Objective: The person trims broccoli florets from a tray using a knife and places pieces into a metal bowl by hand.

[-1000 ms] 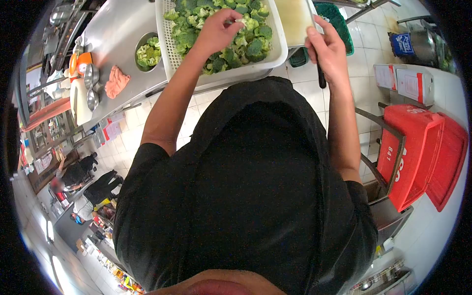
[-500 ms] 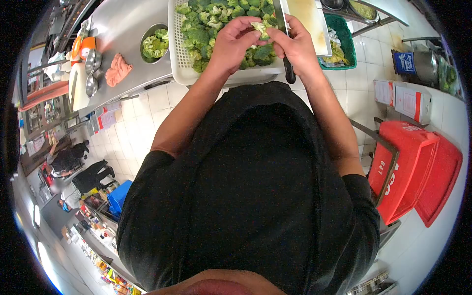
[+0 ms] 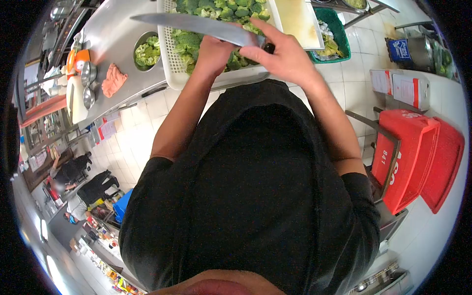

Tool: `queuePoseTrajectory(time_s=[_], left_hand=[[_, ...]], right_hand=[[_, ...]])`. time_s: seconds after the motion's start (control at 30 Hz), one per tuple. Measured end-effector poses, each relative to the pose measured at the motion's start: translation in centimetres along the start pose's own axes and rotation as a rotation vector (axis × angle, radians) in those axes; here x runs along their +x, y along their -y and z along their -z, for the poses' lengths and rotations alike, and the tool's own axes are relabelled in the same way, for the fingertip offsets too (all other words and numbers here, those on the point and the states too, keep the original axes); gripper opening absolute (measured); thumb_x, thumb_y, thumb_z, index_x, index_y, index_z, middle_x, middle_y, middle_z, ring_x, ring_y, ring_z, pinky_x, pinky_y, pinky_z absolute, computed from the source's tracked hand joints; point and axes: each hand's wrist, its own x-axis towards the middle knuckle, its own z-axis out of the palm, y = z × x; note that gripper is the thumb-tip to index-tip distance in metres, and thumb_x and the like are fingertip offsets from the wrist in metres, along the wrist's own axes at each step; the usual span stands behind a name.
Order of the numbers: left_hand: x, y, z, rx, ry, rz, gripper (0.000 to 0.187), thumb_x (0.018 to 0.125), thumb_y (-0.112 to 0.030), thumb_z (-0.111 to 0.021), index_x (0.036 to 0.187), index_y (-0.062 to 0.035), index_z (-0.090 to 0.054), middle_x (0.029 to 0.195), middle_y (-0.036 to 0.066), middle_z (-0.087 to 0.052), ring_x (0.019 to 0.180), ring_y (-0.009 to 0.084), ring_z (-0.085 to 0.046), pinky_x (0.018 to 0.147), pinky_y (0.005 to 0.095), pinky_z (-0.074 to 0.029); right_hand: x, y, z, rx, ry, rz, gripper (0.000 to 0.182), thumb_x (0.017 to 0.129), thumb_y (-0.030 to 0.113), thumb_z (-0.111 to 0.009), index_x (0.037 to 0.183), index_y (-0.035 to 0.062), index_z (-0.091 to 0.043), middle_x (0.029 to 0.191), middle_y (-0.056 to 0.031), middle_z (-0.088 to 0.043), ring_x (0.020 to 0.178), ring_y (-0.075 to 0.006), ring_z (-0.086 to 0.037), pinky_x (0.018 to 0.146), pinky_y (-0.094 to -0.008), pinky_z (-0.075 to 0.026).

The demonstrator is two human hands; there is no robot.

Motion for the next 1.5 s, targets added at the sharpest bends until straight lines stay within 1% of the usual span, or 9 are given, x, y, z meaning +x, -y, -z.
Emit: queuePoseTrajectory(time_s=[0.1,0.23,0.4,0.73,1.1,1.2,1.27,1.37,1.5], left_hand=[[0.1,0.9,0.6,0.199,0.057,-0.098,0.021,0.086,0.002,-0.064,0.106,-0.0023,-0.068,0.099,0.006,-0.071,0.089,0.0144,-0.067,0.079,0.0296,-0.053],[-0.2,0.3,0.4,0.235,0.058,-0.136,0.023,0.079,0.008,-0.063,0.098,-0.0017,-0.069,0.092,0.006,-0.073,0.086,0.0130,-0.067,0.075,0.0289,-0.053],[-0.5,1.0,0.8,0.223,0.092,-0.192,0.025,0.083,0.008,-0.063,0.105,-0.0030,-0.068,0.097,0.005,-0.073,0.090,0.0140,-0.068,0.080,0.0285,-0.054],[-1.2,1.3,1.0,0.130,0.091,-0.232,0.026,0.082,0.012,-0.059,0.104,-0.0011,-0.068,0.102,0.007,-0.072,0.093,0.0129,-0.067,0.083,0.0276,-0.053],[-1.3,1.6,0.7,0.178,0.062,-0.170,0.015,0.085,-0.002,-0.072,0.100,-0.0007,-0.070,0.092,0.006,-0.072,0.083,0.0094,-0.065,0.075,0.0259,-0.053],[-1.0,2.1,1.4,0.186,0.058,-0.215,0.016,0.087,-0.001,-0.073,0.102,-0.0007,-0.069,0.100,0.005,-0.072,0.087,0.0087,-0.065,0.078,0.0244,-0.053],[-1.0,2.4,2.1,0.147,0.051,-0.234,0.017,0.088,0.000,-0.073,0.104,-0.0008,-0.068,0.104,0.005,-0.071,0.092,0.0087,-0.065,0.080,0.0240,-0.052],[-0.8,2.9,4.1,0.134,0.024,-0.256,0.020,0.088,0.000,-0.072,0.107,-0.0023,-0.066,0.110,0.006,-0.069,0.097,0.0095,-0.064,0.083,0.0246,-0.052],[-0.3,2.8,8.0,0.203,-0.178,-0.375,0.018,0.084,-0.004,-0.075,0.100,-0.0038,-0.069,0.095,0.002,-0.068,0.078,0.0083,-0.061,0.070,0.0242,-0.052]], right_hand=[[-0.5,0.2,-0.3,-0.110,-0.010,0.020,0.077,0.086,0.054,-0.071,0.142,0.0062,-0.052,0.063,-0.0156,-0.062,0.058,-0.0216,-0.061,0.059,-0.0347,-0.049],[-0.8,0.3,-0.1,-0.107,0.011,0.004,0.072,0.086,0.053,-0.071,0.141,0.0090,-0.054,0.068,-0.0159,-0.064,0.060,-0.0209,-0.062,0.061,-0.0349,-0.050],[-1.2,0.6,-0.3,-0.052,0.021,-0.013,0.068,0.087,0.050,-0.072,0.140,0.0108,-0.056,0.072,-0.0159,-0.066,0.061,-0.0196,-0.060,0.063,-0.0341,-0.050],[-1.5,0.9,-1.1,0.067,0.005,0.033,0.061,0.088,0.042,-0.075,0.135,0.0074,-0.057,0.075,-0.0089,-0.066,0.065,-0.0134,-0.057,0.063,-0.0298,-0.048],[0.2,-2.2,-2.6,0.190,-0.134,-0.021,0.045,0.092,0.034,-0.072,0.123,0.0042,-0.059,0.077,-0.0039,-0.063,0.070,-0.0066,-0.054,0.062,-0.0239,-0.044],[0.8,-1.9,-0.6,0.289,-0.256,-0.059,0.042,0.092,0.033,-0.072,0.122,0.0061,-0.060,0.079,-0.0026,-0.064,0.071,-0.0071,-0.055,0.062,-0.0239,-0.044],[1.4,-2.4,2.2,0.143,-0.336,-0.064,0.033,0.098,0.022,-0.062,0.130,0.0118,-0.057,0.079,0.0025,-0.061,0.063,-0.0025,-0.045,0.054,-0.0198,-0.035],[2.4,-5.1,6.9,0.100,-0.523,-0.080,0.044,0.093,0.029,-0.072,0.126,0.0056,-0.055,0.083,-0.0044,-0.068,0.066,-0.0070,-0.053,0.058,-0.0222,-0.041],[3.1,-11.0,13.6,0.109,-0.562,-0.167,0.032,0.093,0.027,-0.072,0.114,0.0062,-0.059,0.085,-0.0064,-0.069,0.056,-0.0038,-0.047,0.048,-0.0203,-0.033]])
